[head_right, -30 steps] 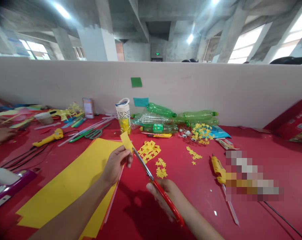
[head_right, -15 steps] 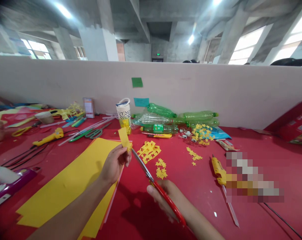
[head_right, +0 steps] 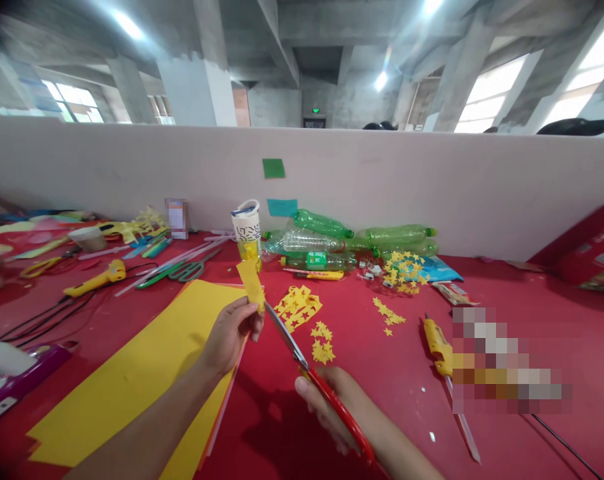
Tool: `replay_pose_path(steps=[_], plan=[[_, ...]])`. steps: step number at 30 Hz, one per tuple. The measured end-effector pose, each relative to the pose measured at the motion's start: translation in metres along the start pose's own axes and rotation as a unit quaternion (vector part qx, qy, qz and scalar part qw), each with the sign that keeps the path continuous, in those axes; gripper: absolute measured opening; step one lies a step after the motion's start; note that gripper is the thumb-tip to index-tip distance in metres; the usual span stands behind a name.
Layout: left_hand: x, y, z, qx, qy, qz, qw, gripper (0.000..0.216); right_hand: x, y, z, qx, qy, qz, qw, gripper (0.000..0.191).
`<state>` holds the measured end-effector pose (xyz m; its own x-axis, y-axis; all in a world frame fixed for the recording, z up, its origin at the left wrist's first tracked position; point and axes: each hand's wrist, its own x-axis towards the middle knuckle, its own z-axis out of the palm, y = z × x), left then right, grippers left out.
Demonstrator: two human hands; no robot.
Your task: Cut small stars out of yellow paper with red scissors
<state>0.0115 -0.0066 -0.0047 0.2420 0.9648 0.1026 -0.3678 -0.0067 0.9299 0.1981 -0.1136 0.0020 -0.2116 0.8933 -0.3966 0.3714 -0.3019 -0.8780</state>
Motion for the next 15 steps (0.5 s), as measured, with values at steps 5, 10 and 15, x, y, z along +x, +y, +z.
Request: replay_pose_path(steps=[5,10,15], plan=[[-0.0031,0.0021,0.0035,0.019,0.0,0.003,1.0,0.019,-0.002,-0.0025,0.0004,0.013,-0.012,-0.011,1.0,0.053],[-0.0047,0.0011,0.0051,0.038,-0.016,-0.006,0.999,0.018,-0.0044,-0.0049,0.0029,0.016,0.02,-0.008,1.0,0.051],[-0.0048,-0.0006,0.0042,0.045,-0.023,0.003,0.999,0.019,-0.0038,-0.0044,0.0026,0.022,0.018,-0.005,1.0,0.053]])
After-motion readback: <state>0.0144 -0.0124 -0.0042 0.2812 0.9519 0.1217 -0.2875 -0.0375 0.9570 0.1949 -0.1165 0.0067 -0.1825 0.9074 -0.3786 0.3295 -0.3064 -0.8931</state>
